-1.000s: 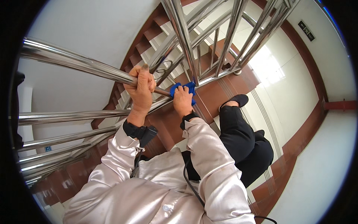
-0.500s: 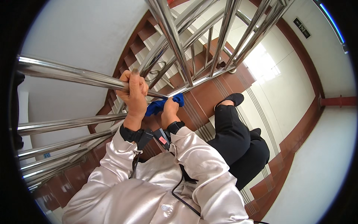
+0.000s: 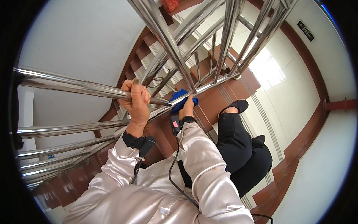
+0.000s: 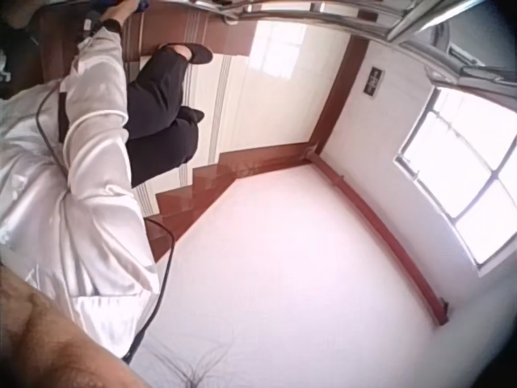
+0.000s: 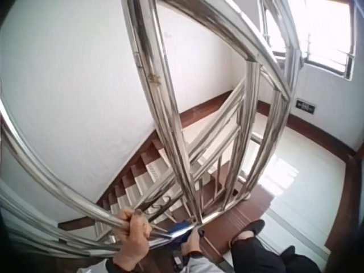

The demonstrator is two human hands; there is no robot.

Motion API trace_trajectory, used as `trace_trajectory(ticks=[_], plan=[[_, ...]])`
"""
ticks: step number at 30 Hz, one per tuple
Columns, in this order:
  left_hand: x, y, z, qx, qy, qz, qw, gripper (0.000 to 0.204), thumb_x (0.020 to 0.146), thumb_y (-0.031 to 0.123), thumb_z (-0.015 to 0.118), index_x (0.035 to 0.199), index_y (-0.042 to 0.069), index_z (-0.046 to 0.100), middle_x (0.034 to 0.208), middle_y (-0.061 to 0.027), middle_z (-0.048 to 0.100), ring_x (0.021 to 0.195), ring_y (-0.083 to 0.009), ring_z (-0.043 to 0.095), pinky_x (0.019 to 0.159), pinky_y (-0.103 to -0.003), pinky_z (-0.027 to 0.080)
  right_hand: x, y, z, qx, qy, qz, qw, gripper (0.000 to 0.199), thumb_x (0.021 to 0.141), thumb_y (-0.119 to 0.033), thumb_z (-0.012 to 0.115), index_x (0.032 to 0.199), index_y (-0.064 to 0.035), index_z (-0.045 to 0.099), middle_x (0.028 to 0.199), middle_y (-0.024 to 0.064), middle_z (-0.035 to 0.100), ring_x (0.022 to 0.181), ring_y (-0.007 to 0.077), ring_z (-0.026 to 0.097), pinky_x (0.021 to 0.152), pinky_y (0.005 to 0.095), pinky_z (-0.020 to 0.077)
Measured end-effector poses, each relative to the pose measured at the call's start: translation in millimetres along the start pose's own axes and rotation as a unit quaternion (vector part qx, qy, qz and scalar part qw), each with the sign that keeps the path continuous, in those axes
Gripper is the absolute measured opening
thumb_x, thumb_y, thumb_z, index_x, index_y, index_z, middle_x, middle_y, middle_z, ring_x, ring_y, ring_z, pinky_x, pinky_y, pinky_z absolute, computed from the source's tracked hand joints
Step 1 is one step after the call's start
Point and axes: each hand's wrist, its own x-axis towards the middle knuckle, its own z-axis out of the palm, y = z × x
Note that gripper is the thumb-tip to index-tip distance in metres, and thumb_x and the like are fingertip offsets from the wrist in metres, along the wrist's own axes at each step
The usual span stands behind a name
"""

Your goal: The person wipes the metal stair railings with a blue cloth while ascending the stairs. They hold the railing with one hand and wipe with the other, moving progressively upward along the curved handrail.

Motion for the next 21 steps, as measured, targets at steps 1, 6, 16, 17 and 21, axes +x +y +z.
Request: trace_trajectory(ticks=[1, 6, 16, 17, 21], plan=[[0, 0, -1, -0.001, -0.002, -0.004, 1.0, 0.032, 0.104, 0.014, 0.054, 0.077, 0.011, 0.038, 0.057, 0.0052, 0.033, 0.043, -0.0031, 0.028, 0.039, -0.024, 0.022, -4, 10, 1, -0.004, -0.033, -0.003, 0.999, 0.066, 0.098, -0.063, 0.048, 0.135, -0.009, 0.055, 0.138, 0.0119, 0.059, 0.125, 0.0333, 0.056, 0.11, 0.0522, 0.0401], [0, -4, 0, -0.025, -0.005, -0.017, 1.0, 0.03, 0.103, 0.015, 0.056, 0.078, 0.011, 0.04, 0.056, 0.0051, 0.034, 0.045, -0.0026, 0.03, 0.04, -0.024, 0.024, -32, 52, 1, -0.212, -0.058, 0.0, 0.976, 0.058, 0.101, -0.061, 0.043, 0.127, -0.0106, 0.059, 0.125, 0.0115, 0.065, 0.107, 0.0293, 0.063, 0.096, 0.0451, 0.0497], [0, -9, -12, 0.028, -0.017, -0.015, 0.999, 0.029, 0.101, 0.018, 0.062, 0.079, 0.011, 0.047, 0.057, 0.0061, 0.041, 0.047, -0.0016, 0.036, 0.042, -0.022, 0.029, -67, 18, 34, -0.436, -0.008, -0.071, 0.897, 0.027, 0.092, -0.018, 0.059, 0.108, 0.0035, 0.063, 0.098, 0.0182, 0.071, 0.086, 0.0338, 0.071, 0.074, 0.0402, 0.0556], [0, -7, -11, 0.028, -0.02, -0.016, 0.999, 0.028, 0.101, 0.018, 0.063, 0.079, 0.011, 0.047, 0.057, 0.0064, 0.042, 0.047, -0.0014, 0.036, 0.042, -0.022, 0.029, -70, 23, 35, -0.5, -0.019, -0.173, 0.848, 0.029, 0.09, -0.015, 0.058, 0.11, 0.0047, 0.062, 0.092, 0.0187, 0.069, 0.086, 0.037, 0.07, 0.076, 0.0432, 0.0547], [-1, -3, -11, 0.036, -0.025, -0.015, 0.999, 0.024, 0.1, 0.015, 0.064, 0.081, 0.011, 0.05, 0.06, 0.0074, 0.044, 0.051, -0.0003, 0.039, 0.045, -0.02, 0.031, -85, 25, 30, -0.65, -0.058, -0.323, 0.686, 0.05, 0.078, -0.009, 0.062, 0.127, 0.0009, 0.059, 0.098, 0.0289, 0.062, 0.102, 0.0494, 0.062, 0.093, 0.0501, 0.0496]])
